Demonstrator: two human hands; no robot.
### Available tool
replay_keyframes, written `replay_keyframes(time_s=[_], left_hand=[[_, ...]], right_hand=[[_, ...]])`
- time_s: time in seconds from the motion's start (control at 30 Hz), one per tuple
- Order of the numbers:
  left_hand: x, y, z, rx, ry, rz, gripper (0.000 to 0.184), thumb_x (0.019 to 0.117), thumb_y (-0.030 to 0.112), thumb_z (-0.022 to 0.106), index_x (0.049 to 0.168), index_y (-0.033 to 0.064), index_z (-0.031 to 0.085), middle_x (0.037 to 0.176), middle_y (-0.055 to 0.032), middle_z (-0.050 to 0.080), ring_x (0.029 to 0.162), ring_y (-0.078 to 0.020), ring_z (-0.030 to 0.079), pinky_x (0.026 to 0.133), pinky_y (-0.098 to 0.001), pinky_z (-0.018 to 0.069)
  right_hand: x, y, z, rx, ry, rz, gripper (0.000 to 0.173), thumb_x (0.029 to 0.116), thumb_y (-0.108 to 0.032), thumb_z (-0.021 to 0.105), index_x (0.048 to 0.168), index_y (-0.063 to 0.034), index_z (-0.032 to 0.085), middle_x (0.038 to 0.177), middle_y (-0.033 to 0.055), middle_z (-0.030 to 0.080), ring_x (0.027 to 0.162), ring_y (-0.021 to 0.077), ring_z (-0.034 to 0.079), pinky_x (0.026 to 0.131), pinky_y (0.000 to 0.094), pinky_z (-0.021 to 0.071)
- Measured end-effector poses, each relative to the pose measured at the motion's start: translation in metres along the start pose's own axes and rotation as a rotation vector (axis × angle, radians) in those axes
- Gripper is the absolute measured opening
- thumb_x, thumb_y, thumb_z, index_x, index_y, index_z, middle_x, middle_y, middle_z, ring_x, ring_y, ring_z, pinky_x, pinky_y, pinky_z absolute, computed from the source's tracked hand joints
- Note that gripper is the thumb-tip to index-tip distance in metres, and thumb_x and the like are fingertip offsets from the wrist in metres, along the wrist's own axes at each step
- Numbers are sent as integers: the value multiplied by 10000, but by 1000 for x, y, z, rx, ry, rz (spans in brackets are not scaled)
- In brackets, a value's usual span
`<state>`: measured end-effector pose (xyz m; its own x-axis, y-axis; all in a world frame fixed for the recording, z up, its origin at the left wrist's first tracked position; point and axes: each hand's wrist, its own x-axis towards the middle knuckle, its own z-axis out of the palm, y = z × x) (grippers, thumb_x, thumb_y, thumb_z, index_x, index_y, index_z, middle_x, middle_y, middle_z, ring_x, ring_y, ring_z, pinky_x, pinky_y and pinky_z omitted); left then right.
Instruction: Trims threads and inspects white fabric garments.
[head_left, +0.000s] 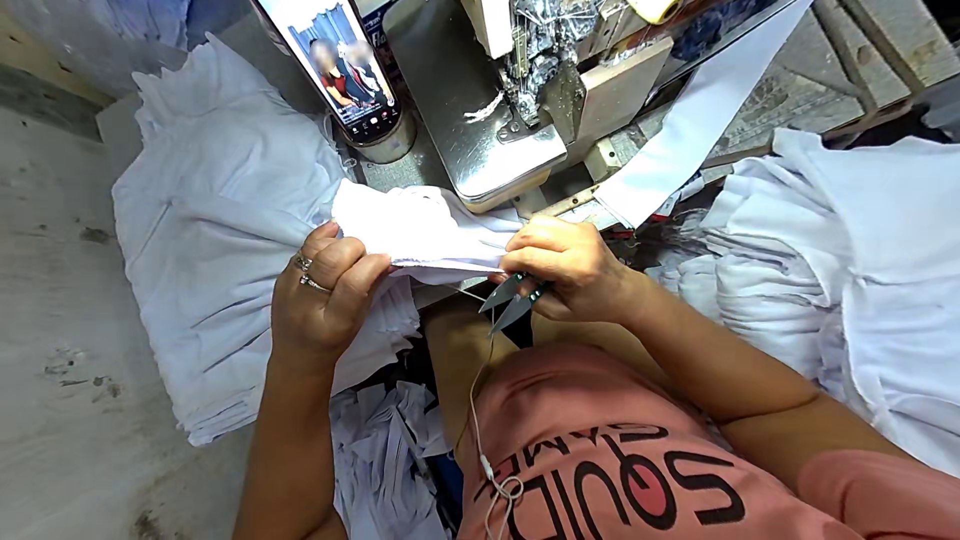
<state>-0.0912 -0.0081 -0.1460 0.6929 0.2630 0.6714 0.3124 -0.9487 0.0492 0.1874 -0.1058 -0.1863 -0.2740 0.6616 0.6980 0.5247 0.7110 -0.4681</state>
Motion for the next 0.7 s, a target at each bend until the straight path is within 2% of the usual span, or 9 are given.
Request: replay_keyframes(time_s=[0.33, 0.47, 0.57, 0.63, 0.7], left_hand=[[-2, 0, 1, -25, -14, -13, 155, 1016, 134, 648, 991, 5, 566, 948, -143, 552, 963, -242, 632, 1071, -411, 469], [-2, 0, 3, -26, -1, -5, 146, 1018, 128, 645, 1014, 5, 567, 935, -139, 540, 930, -238, 625, 1054, -408, 476], [0, 2, 3, -8, -24, -25, 154, 1014, 119, 649, 1087, -15, 627, 921, -151, 558, 913, -252, 630, 1046, -412, 476], [3, 4, 1, -23, -77, -72, 156, 1013, 116, 649, 1051, -35, 669, 897, -173, 579, 901, -273, 634, 1031, -409, 477], [9, 4, -2, -75, -173, -151, 195, 1018, 127, 635, 1022, -56, 702, 906, -205, 633, 901, -287, 654, 959, -383, 505]], right_hand=[[-4, 4, 4, 155, 19, 61, 197, 898, -102, 570, 861, 15, 724, 809, 107, 648, 792, 142, 610, 697, 225, 487], [-4, 4, 4, 151, 21, 69, 196, 897, -102, 572, 864, 11, 729, 820, 108, 643, 812, 144, 611, 711, 220, 490], [-5, 3, 4, 146, 26, 76, 195, 894, -104, 575, 861, 14, 727, 824, 112, 640, 817, 143, 609, 715, 218, 487], [-5, 4, 4, 159, 25, 91, 195, 886, -98, 576, 862, 22, 727, 829, 111, 638, 805, 134, 602, 699, 209, 484], [-5, 5, 5, 176, 14, 121, 186, 875, -94, 582, 865, 21, 727, 841, 108, 642, 798, 124, 596, 694, 202, 480]])
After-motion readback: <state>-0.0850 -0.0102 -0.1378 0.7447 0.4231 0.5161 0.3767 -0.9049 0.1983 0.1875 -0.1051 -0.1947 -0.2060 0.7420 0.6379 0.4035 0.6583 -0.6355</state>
